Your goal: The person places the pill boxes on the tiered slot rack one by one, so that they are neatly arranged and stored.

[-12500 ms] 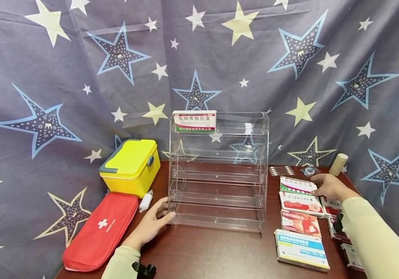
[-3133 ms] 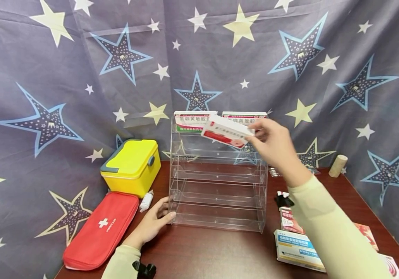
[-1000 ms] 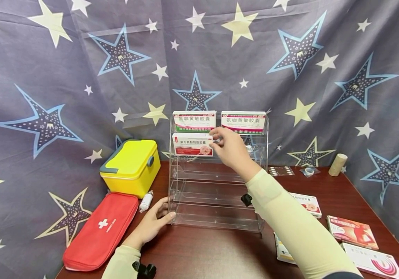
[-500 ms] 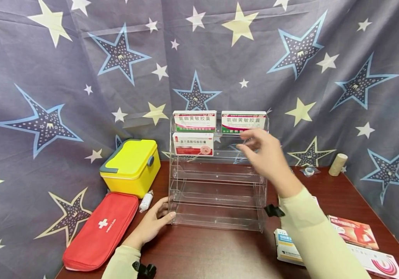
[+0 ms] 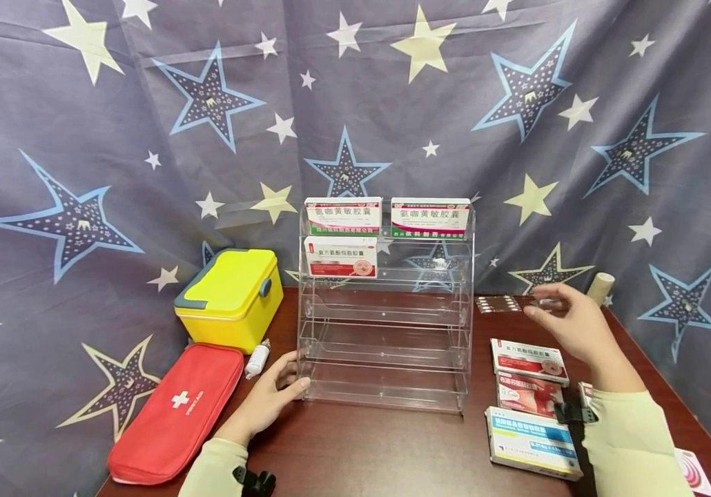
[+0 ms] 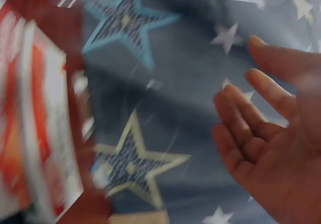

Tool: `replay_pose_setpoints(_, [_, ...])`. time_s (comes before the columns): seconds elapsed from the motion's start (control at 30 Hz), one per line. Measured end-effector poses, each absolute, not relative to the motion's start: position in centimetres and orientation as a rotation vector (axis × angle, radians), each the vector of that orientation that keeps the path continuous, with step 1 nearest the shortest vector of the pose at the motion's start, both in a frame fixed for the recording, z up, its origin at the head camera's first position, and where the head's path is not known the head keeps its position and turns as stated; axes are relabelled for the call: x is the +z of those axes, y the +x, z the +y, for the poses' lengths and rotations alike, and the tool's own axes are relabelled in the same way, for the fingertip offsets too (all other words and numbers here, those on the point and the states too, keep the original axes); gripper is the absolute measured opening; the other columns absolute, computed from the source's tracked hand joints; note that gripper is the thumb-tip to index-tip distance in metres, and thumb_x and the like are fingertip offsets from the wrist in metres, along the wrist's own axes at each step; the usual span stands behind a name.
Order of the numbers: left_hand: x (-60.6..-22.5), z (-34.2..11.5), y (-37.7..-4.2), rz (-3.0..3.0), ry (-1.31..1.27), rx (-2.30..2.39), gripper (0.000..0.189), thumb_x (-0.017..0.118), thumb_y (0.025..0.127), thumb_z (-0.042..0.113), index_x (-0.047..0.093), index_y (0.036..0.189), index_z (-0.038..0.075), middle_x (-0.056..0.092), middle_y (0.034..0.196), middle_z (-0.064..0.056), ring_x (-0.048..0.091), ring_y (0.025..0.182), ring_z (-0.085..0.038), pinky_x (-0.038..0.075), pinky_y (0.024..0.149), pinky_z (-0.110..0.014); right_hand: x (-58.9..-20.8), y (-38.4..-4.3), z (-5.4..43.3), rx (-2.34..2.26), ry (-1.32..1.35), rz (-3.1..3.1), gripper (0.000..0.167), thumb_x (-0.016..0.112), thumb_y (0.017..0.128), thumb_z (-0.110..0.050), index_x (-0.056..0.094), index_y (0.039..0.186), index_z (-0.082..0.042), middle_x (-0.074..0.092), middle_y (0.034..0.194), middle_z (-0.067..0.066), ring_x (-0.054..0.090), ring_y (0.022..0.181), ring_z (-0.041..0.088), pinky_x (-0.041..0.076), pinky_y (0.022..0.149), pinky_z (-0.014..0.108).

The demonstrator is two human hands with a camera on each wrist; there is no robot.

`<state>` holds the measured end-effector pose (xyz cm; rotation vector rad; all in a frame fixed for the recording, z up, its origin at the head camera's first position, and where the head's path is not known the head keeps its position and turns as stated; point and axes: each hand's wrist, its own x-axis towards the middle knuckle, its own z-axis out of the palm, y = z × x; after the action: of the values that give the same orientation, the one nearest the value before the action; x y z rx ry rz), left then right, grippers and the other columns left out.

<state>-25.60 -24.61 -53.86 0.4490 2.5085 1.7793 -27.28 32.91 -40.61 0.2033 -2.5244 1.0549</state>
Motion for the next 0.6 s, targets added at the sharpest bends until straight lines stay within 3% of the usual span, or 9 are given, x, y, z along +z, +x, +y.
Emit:
replay_pose_setpoints(0.1, [-53.8, -24.7, -25.6, 2.512, 0.432, 1.780, 0.056, 0.073, 0.101, 0.022, 0.050, 0.152, 0.020, 0.061, 0.133, -0.019, 0.061, 0.113, -0.031, 0.054, 0.086, -0.034, -42.4, -27.3, 34.6, 1.058, 0.195, -2.658, 0.052, 0.077, 0.098, -0.033, 0.062, 0.136, -0.001, 0.066, 0.128, 0.031, 0.064, 0.116, 0.050, 0.057, 0.087, 0.051])
replay_pose_setpoints(0.17, [-53.8, -24.6, -25.6, 2.503, 0.418, 1.786, 0.057, 0.073, 0.101, 0.022, 0.050, 0.152, 0.021, 0.060, 0.134, -0.019, 0.060, 0.114, -0.032, 0.054, 0.086, -0.034, -43.4, -27.5, 35.4, 1.064, 0.186, -2.716, 0.055, 0.077, 0.098, -0.034, 0.060, 0.137, 0.001, 0.063, 0.132, 0.033, 0.062, 0.118, 0.052, 0.052, 0.091, 0.064])
replay_pose_setpoints(0.6, [-53.6, -24.4, -25.5, 2.500, 0.393, 1.782, 0.056, 0.073, 0.101, 0.021, 0.049, 0.151, 0.018, 0.060, 0.135, -0.019, 0.060, 0.113, -0.030, 0.054, 0.086, -0.035, -47.3, -28.0, 39.4, 1.118, 0.080, -2.922, 0.064, 0.081, 0.094, -0.025, 0.055, 0.140, 0.011, 0.055, 0.137, 0.039, 0.055, 0.120, 0.056, 0.052, 0.092, 0.064])
